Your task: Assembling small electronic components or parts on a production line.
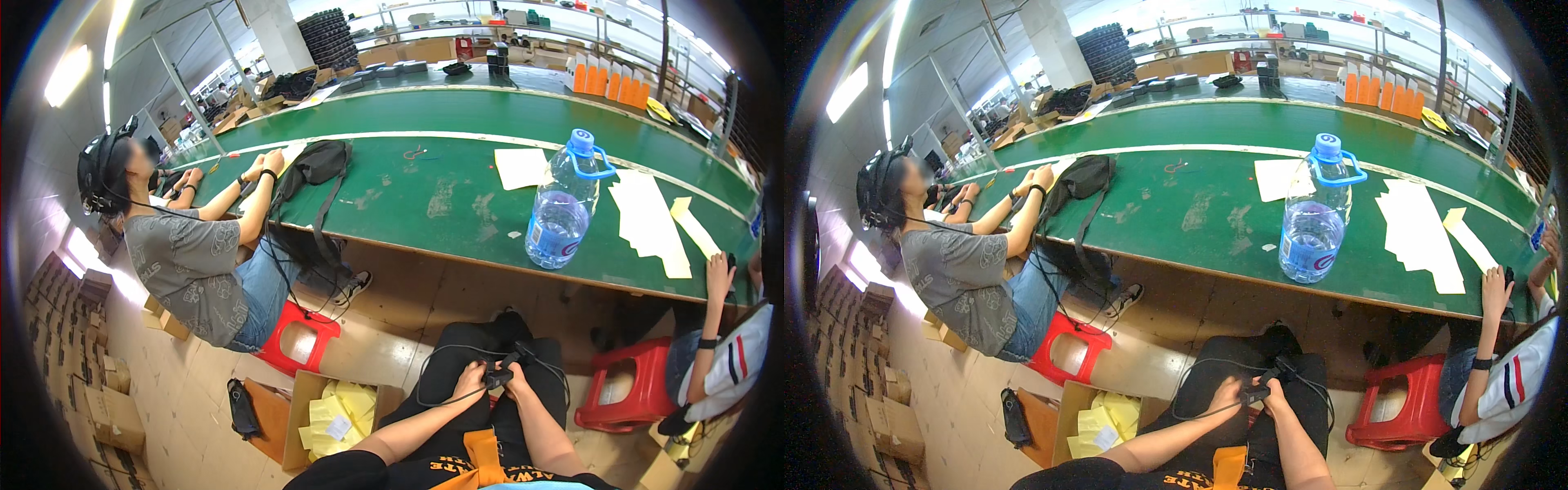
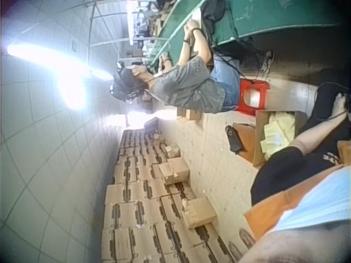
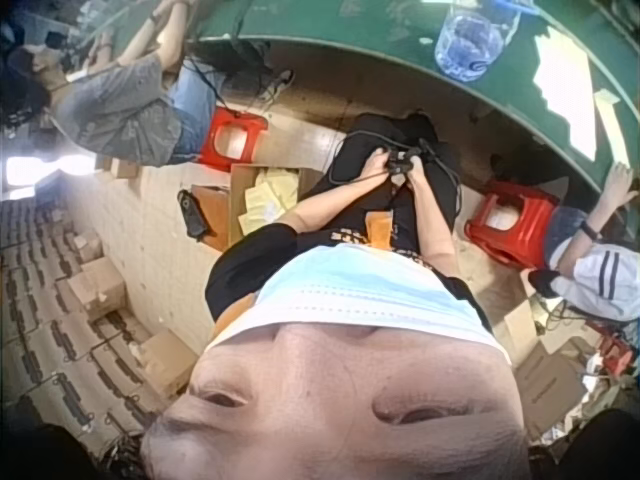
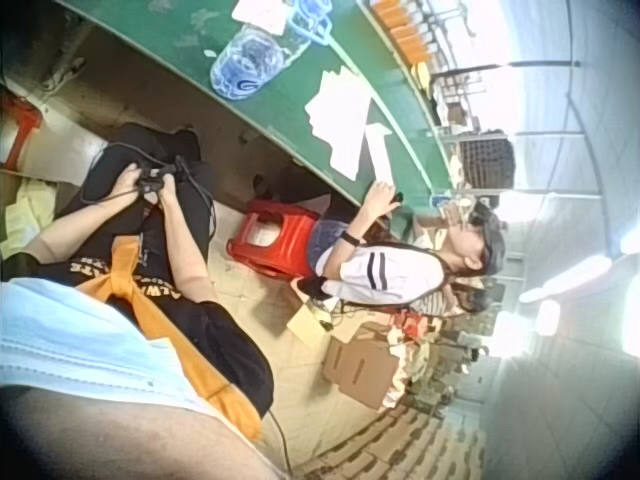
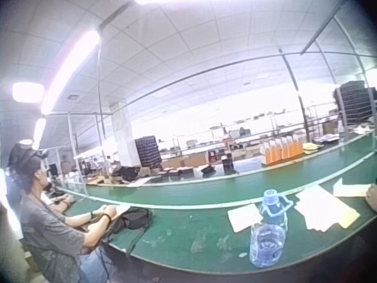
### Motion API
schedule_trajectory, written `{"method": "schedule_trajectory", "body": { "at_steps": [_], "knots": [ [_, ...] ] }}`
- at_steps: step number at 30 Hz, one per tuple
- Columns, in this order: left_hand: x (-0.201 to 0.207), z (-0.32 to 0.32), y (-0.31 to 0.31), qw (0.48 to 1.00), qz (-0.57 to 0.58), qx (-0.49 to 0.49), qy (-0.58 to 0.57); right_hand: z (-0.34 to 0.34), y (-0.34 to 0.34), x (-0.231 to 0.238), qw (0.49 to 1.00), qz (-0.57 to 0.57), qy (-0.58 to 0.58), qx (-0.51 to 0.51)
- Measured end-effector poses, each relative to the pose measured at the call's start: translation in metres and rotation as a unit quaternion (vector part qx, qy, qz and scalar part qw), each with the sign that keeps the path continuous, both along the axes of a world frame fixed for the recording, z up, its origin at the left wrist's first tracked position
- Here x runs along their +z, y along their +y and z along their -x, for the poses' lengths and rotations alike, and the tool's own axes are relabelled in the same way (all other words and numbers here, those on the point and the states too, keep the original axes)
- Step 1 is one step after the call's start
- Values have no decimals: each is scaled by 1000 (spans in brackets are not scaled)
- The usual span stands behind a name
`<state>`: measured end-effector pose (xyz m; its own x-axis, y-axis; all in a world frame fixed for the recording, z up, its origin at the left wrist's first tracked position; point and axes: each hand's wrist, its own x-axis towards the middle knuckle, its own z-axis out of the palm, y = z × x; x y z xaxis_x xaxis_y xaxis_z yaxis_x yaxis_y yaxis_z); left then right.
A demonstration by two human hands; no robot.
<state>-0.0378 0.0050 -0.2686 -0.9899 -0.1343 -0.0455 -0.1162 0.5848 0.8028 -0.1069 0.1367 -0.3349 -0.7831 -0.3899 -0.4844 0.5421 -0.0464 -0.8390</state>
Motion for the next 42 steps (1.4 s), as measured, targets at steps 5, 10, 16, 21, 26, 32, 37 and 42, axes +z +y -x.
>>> {"method": "schedule_trajectory", "body": {
  "at_steps": [5, 10, 16, 21, 26, 32, 37, 42],
  "knots": [
    [-7, 0, 0, 999, 0, 2, 35, -1, 2, 15, 1000, -5, 8, 27],
    [-3, 1, 3, 999, 10, -6, 33, 0, 5, 5, 999, 14, 37, 37],
    [2, -1, 5, 999, -17, 8, 49, 0, 3, 8, 999, 31, -10, 1],
    [-20, -1, 0, 987, -57, 40, 147, 2, -1, 15, 994, 68, -70, -41],
    [34, 4, -9, 979, -32, 11, 202, 8, 11, 34, 961, 241, -122, -64],
    [156, 30, -3, 914, -221, -11, 341, -6, 72, 118, 834, 538, -123, 8],
    [232, 18, -3, 881, -153, -64, 442, -15, 77, 230, 818, 547, 143, 110],
    [252, 9, 5, 859, -141, -146, 469, -38, 66, 314, 863, 285, 416, -18]
  ]
}}
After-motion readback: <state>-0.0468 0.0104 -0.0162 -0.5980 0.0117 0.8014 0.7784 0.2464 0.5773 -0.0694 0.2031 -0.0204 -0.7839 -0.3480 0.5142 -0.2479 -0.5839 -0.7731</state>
